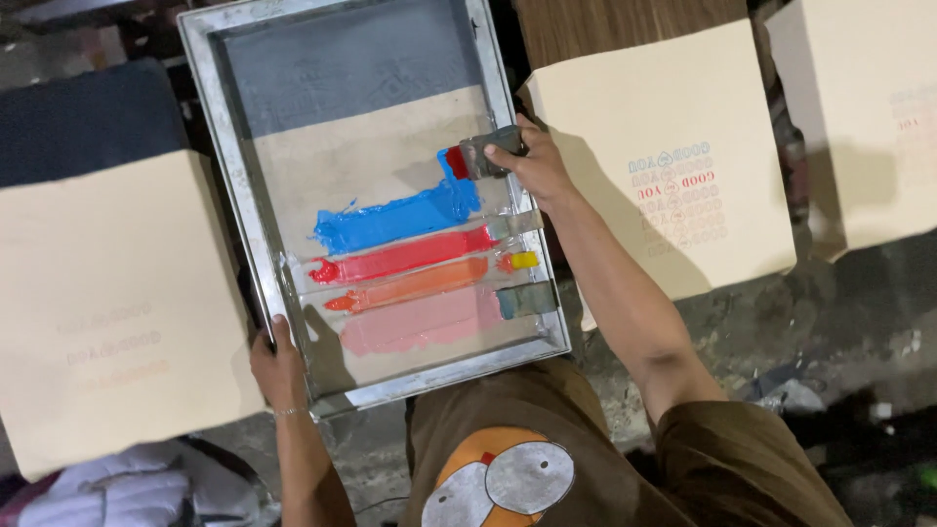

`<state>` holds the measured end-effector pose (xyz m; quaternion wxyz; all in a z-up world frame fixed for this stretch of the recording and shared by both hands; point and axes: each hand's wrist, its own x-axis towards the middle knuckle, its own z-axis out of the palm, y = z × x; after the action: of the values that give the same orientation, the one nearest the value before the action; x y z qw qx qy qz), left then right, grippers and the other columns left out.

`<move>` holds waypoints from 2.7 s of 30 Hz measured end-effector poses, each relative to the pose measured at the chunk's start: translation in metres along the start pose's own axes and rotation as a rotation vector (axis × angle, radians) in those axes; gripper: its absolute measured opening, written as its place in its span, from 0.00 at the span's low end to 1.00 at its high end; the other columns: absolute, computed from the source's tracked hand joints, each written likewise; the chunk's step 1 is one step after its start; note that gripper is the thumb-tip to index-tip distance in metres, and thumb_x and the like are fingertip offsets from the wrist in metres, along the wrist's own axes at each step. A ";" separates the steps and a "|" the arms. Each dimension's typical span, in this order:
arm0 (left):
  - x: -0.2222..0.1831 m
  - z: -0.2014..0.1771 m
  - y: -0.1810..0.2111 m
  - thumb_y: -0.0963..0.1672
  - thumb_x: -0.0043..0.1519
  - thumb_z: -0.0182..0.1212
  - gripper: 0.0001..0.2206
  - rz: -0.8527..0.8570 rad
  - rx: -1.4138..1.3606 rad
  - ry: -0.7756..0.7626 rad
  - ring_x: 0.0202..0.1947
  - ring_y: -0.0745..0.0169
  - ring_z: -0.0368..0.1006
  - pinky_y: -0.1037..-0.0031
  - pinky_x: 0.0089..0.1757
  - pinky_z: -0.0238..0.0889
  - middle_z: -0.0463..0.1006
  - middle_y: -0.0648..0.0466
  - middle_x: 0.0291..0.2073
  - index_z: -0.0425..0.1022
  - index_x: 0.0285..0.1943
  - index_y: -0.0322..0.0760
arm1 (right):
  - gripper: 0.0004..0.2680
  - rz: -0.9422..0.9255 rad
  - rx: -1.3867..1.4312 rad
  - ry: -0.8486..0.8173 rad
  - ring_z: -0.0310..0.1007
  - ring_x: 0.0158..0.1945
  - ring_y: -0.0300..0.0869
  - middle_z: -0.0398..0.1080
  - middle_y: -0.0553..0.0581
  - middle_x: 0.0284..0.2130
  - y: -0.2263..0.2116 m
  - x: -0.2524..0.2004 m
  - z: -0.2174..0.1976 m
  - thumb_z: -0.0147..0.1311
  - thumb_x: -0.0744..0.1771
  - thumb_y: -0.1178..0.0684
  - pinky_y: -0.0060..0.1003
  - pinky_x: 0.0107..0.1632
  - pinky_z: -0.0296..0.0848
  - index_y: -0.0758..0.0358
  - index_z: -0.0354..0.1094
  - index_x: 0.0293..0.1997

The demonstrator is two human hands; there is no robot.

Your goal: A person is manually screen printing designs onto fabric panels using multiple colors of ink and a squeegee.

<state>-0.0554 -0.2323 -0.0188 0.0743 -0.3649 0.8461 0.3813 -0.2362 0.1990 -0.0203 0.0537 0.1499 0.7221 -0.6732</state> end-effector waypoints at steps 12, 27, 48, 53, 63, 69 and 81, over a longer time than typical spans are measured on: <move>0.023 0.013 -0.007 0.56 0.69 0.58 0.27 0.005 -0.183 0.112 0.50 0.28 0.75 0.47 0.50 0.65 0.78 0.31 0.41 0.78 0.48 0.24 | 0.12 -0.089 -0.201 -0.105 0.55 0.67 0.56 0.60 0.64 0.63 -0.004 0.016 0.001 0.67 0.67 0.55 0.50 0.69 0.53 0.65 0.73 0.53; 0.027 0.011 0.032 0.46 0.68 0.57 0.10 0.661 -0.087 0.471 0.47 0.43 0.71 0.57 0.48 0.62 0.73 0.46 0.41 0.78 0.50 0.38 | 0.08 -1.331 -1.122 -1.076 0.72 0.48 0.45 0.74 0.45 0.42 -0.070 0.014 0.206 0.61 0.64 0.57 0.39 0.44 0.73 0.51 0.74 0.45; 0.074 0.035 0.040 0.41 0.58 0.60 0.02 1.063 0.387 0.364 0.40 0.48 0.62 0.61 0.40 0.54 0.66 0.48 0.41 0.78 0.36 0.39 | 0.16 -1.568 -1.342 -1.316 0.68 0.49 0.46 0.74 0.41 0.42 -0.091 0.014 0.212 0.57 0.62 0.67 0.36 0.22 0.71 0.48 0.76 0.50; 0.071 0.028 0.045 0.38 0.61 0.56 0.05 1.084 0.256 0.366 0.36 0.48 0.60 0.60 0.38 0.52 0.66 0.48 0.40 0.75 0.33 0.37 | 0.15 -1.522 -1.460 -1.404 0.67 0.50 0.45 0.74 0.36 0.43 -0.094 0.019 0.197 0.54 0.64 0.67 0.38 0.19 0.70 0.45 0.75 0.47; 0.074 0.032 0.040 0.37 0.58 0.56 0.09 1.075 0.312 0.389 0.36 0.53 0.58 0.65 0.38 0.50 0.64 0.53 0.40 0.81 0.36 0.44 | 0.09 -1.414 -1.587 -1.569 0.66 0.48 0.47 0.74 0.43 0.39 -0.101 0.023 0.152 0.54 0.68 0.66 0.40 0.24 0.70 0.50 0.71 0.43; 0.076 0.035 0.033 0.35 0.55 0.58 0.13 1.086 0.342 0.377 0.41 0.50 0.58 0.63 0.41 0.52 0.63 0.52 0.41 0.83 0.40 0.46 | 0.12 -1.327 -1.595 -1.579 0.65 0.47 0.47 0.74 0.44 0.39 -0.109 0.023 0.116 0.56 0.65 0.68 0.40 0.22 0.70 0.52 0.70 0.44; 0.078 0.029 0.039 0.37 0.56 0.61 0.08 1.105 0.314 0.381 0.37 0.51 0.57 0.63 0.39 0.50 0.64 0.52 0.40 0.81 0.39 0.43 | 0.13 -0.994 -1.450 -1.456 0.69 0.46 0.47 0.77 0.43 0.44 -0.114 0.032 0.107 0.64 0.63 0.56 0.44 0.23 0.72 0.48 0.75 0.52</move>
<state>-0.1421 -0.2385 -0.0474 -0.2346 0.0821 0.9550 0.1619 -0.3130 0.0928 0.0701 0.2614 -0.6450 0.7176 0.0284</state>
